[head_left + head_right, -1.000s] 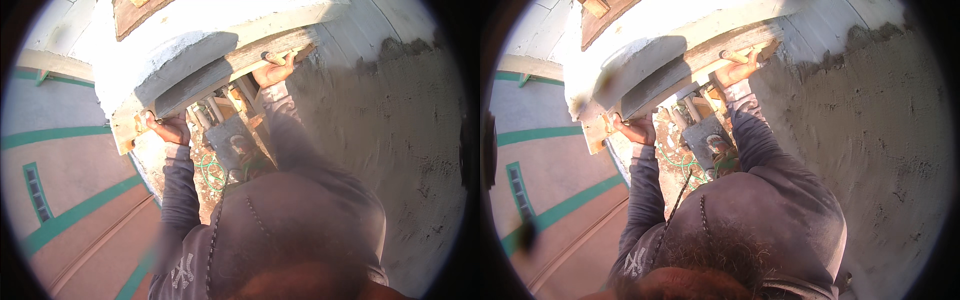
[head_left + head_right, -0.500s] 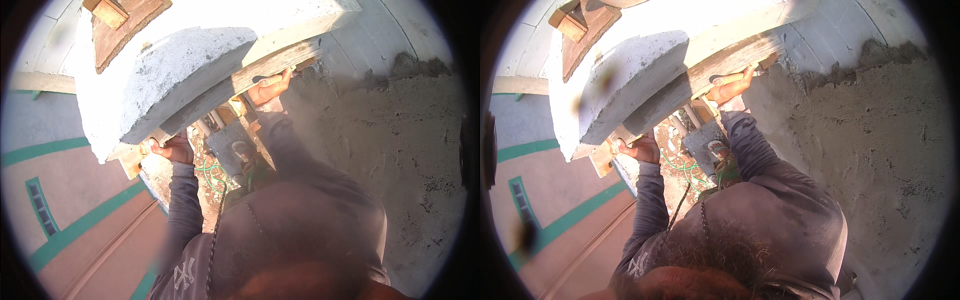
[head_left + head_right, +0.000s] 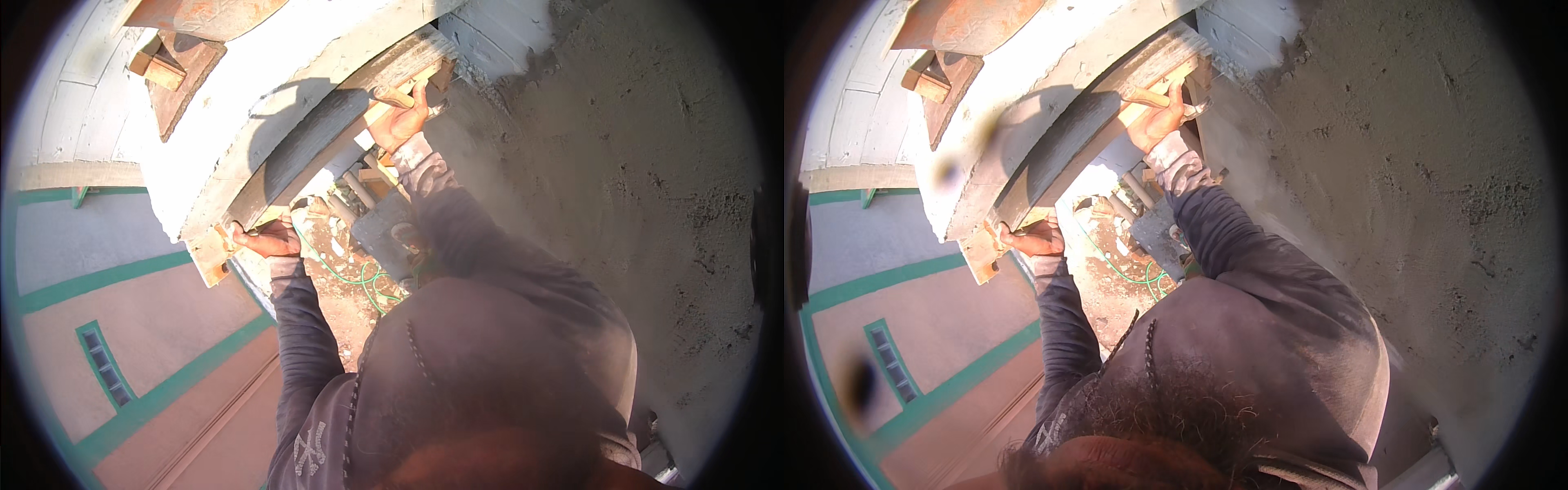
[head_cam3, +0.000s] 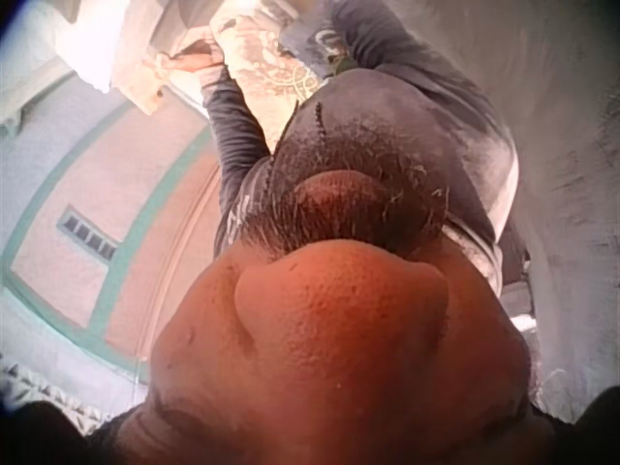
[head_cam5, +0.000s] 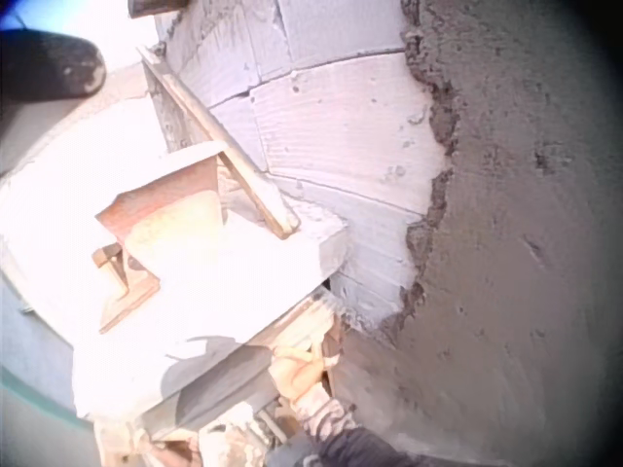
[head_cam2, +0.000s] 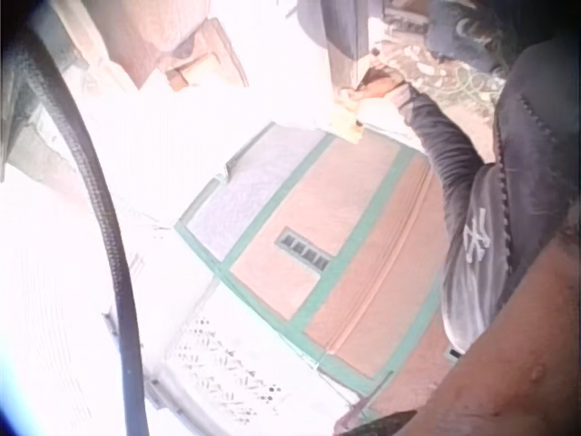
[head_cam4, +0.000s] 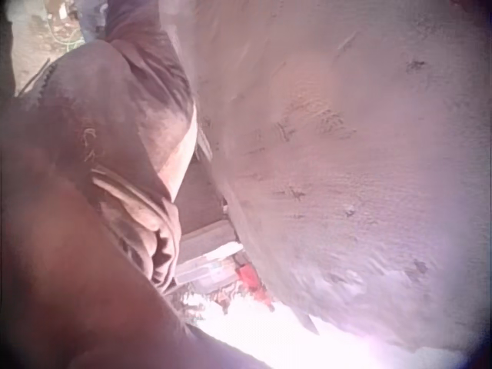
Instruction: The person secures wooden molding pieces around a doorway using a hammer and nails, then fits a large concrete slab into place above the opening.
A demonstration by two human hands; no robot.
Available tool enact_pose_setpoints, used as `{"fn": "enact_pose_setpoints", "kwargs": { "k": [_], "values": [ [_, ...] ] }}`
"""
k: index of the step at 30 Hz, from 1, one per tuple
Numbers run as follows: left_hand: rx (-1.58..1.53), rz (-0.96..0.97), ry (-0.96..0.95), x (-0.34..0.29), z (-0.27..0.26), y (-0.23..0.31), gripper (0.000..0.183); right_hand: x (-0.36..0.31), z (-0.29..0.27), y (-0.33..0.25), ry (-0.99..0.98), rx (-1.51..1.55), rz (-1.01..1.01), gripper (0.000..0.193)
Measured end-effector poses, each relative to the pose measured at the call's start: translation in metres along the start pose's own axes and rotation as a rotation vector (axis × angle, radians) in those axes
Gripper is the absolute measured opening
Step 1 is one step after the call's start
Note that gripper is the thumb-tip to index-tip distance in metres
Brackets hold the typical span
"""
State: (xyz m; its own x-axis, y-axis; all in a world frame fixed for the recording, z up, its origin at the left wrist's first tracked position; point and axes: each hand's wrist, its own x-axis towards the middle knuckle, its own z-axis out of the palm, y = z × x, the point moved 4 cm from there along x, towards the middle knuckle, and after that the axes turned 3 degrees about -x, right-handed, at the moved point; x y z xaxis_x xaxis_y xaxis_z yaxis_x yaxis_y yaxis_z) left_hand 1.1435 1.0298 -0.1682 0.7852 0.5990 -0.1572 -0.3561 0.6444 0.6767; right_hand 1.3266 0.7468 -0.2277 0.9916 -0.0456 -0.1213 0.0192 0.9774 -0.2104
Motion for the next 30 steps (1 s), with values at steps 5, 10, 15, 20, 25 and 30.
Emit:
{"fn": "enact_pose_setpoints", "kwargs": {
  "k": [5,10,15,20,25,30],
  "values": [
    [0.086,-0.082,-0.116,-0.001,0.007,0.013,0.072,-0.014,0.031,-0.004,0.238,0.062,-0.192,0.067],
    [0.190,-0.012,-0.071,-0.021,0.040,0.016,0.083,-0.030,0.042,-0.002,-0.024,0.116,-0.107,0.065],
    [0.145,-0.091,-0.128,-0.007,0.021,0.002,0.088,-0.030,0.039,-0.016,-0.048,0.085,-0.151,0.067],
    [0.102,-0.119,-0.167,-0.004,0.029,-0.001,0.094,-0.025,0.028,-0.023,-0.091,0.323,0.048,0.069],
    [0.074,-0.133,-0.169,-0.001,0.018,0.002,0.095,-0.001,0.009,-0.032,-0.109,0.294,-0.005,0.077],
    [0.109,-0.073,-0.176,-0.003,0.018,0.003,0.091,0.003,0.031,-0.038,-0.093,0.206,-0.106,0.071]
  ]
}}
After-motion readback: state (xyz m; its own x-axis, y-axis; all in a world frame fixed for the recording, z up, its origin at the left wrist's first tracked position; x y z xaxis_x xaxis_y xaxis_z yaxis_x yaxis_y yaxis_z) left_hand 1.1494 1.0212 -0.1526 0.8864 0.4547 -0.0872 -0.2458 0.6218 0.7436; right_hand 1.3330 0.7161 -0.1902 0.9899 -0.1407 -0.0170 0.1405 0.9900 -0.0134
